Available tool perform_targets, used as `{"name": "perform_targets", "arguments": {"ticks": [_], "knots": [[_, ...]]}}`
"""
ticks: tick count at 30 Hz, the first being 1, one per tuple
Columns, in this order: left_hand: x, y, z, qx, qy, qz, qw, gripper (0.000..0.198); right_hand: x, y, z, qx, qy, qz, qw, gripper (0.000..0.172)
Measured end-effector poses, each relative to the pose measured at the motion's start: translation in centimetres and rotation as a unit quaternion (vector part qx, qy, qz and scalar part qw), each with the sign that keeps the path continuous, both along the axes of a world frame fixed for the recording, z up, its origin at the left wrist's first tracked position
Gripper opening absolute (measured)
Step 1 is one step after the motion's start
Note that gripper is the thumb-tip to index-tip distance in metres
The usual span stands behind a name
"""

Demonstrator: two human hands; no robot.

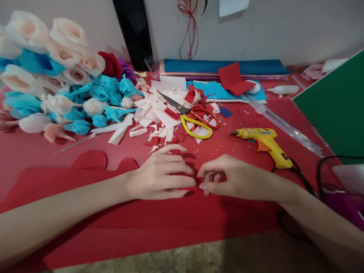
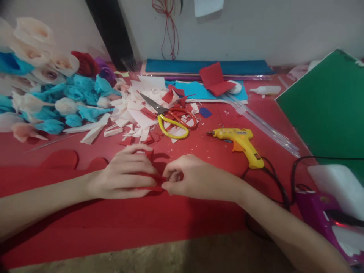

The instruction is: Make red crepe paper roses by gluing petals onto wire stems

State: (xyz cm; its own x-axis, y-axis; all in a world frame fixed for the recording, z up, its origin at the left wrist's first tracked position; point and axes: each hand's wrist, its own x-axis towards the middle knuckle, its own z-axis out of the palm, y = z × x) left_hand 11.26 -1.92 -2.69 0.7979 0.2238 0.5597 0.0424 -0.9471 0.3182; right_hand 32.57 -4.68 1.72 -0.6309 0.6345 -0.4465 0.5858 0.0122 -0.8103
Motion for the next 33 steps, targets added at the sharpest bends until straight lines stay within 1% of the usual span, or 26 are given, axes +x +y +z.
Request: {"name": "perform_targets", "arguments": {"ticks": [2,4,5,6,7,8,9,10,11,12,13,14,16,17,20,23,25,26,28,30,31,33], "knots": [[0.0,-0.1,0.0,-0.002,-0.001,0.006,1.0,0.01,0.0,0.2,0.2,-0.007,0.001,-0.001,1.0,0.021],[0.0,-0.2,0.0,-0.007,-0.001,0.012,1.0,0.012,0.3,0.4,0.6,-0.003,-0.003,-0.023,1.0,0.024],[0.0,-0.2,0.0,-0.008,-0.003,0.017,1.0,0.012,0.6,0.4,0.9,0.01,-0.011,-0.047,0.999,0.026],[0.1,-0.2,0.1,-0.007,-0.005,0.024,1.0,0.013,1.1,0.5,1.2,0.04,-0.029,-0.078,0.996,0.026],[0.1,-0.2,0.1,-0.004,-0.009,0.031,0.999,0.013,1.8,0.5,1.5,0.086,-0.067,-0.117,0.987,0.027],[0.1,-0.2,0.1,0.0,-0.011,0.039,0.999,0.013,2.6,0.5,1.8,0.147,-0.117,-0.161,0.969,0.027],[0.2,-0.2,0.2,0.004,-0.012,0.046,0.999,0.013,3.5,0.4,1.9,0.223,-0.184,-0.207,0.935,0.027],[0.2,-0.2,0.2,0.009,-0.012,0.051,0.999,0.012,4.6,0.2,2.0,0.291,-0.279,-0.256,0.879,0.027],[0.2,-0.2,0.2,0.012,-0.011,0.056,0.998,0.012,5.7,0.0,1.9,0.32,-0.322,-0.295,0.841,0.028],[0.2,-0.2,0.2,0.016,-0.01,0.06,0.998,0.011,6.9,-0.2,1.7,0.327,-0.351,-0.318,0.818,0.03],[0.2,-0.2,0.2,0.019,-0.009,0.063,0.998,0.011,8.0,-0.4,1.3,0.324,-0.367,-0.327,0.808,0.031],[0.2,-0.2,0.2,0.023,-0.01,0.066,0.998,0.01,9.0,-0.5,0.9,0.314,-0.37,-0.33,0.81,0.029],[0.2,-0.2,0.1,0.026,-0.015,0.069,0.997,0.01,10.6,-0.6,-0.2,0.277,-0.346,-0.308,0.842,0.02],[0.2,-0.2,0.1,0.025,-0.018,0.071,0.997,0.011,11.2,-0.6,-0.8,0.272,-0.334,-0.314,0.846,0.016],[0.1,-0.1,0.0,0.015,-0.027,0.072,0.997,0.014,12.2,-0.1,-2.3,0.271,-0.29,-0.36,0.844,0.016],[0.1,-0.1,-0.3,0.001,-0.06,0.07,0.996,0.015,12.4,0.1,-3.0,0.263,-0.225,-0.431,0.833,0.029],[0.2,-0.2,-0.5,-0.014,-0.075,0.076,0.994,0.016,12.0,-0.2,-2.9,0.245,-0.165,-0.47,0.832,0.039],[0.2,-0.2,-0.5,-0.022,-0.077,0.084,0.993,0.016,11.6,-0.5,-2.6,0.234,-0.133,-0.48,0.835,0.042],[0.2,-0.3,-0.6,-0.026,-0.077,0.096,0.992,0.015,10.5,-1.5,-1.9,0.22,-0.082,-0.486,0.842,0.041],[0.2,-0.3,-0.4,-0.013,-0.068,0.11,0.992,0.014,9.1,-2.7,-1.0,0.211,-0.06,-0.48,0.849,0.033],[0.2,-0.3,-0.2,-0.003,-0.059,0.115,0.992,0.014,8.4,-3.3,-0.6,0.216,-0.057,-0.48,0.848,0.032],[0.2,-0.3,0.0,0.004,-0.045,0.119,0.992,0.011,6.9,-4.5,0.1,0.218,-0.05,-0.48,0.848,0.04]]}}
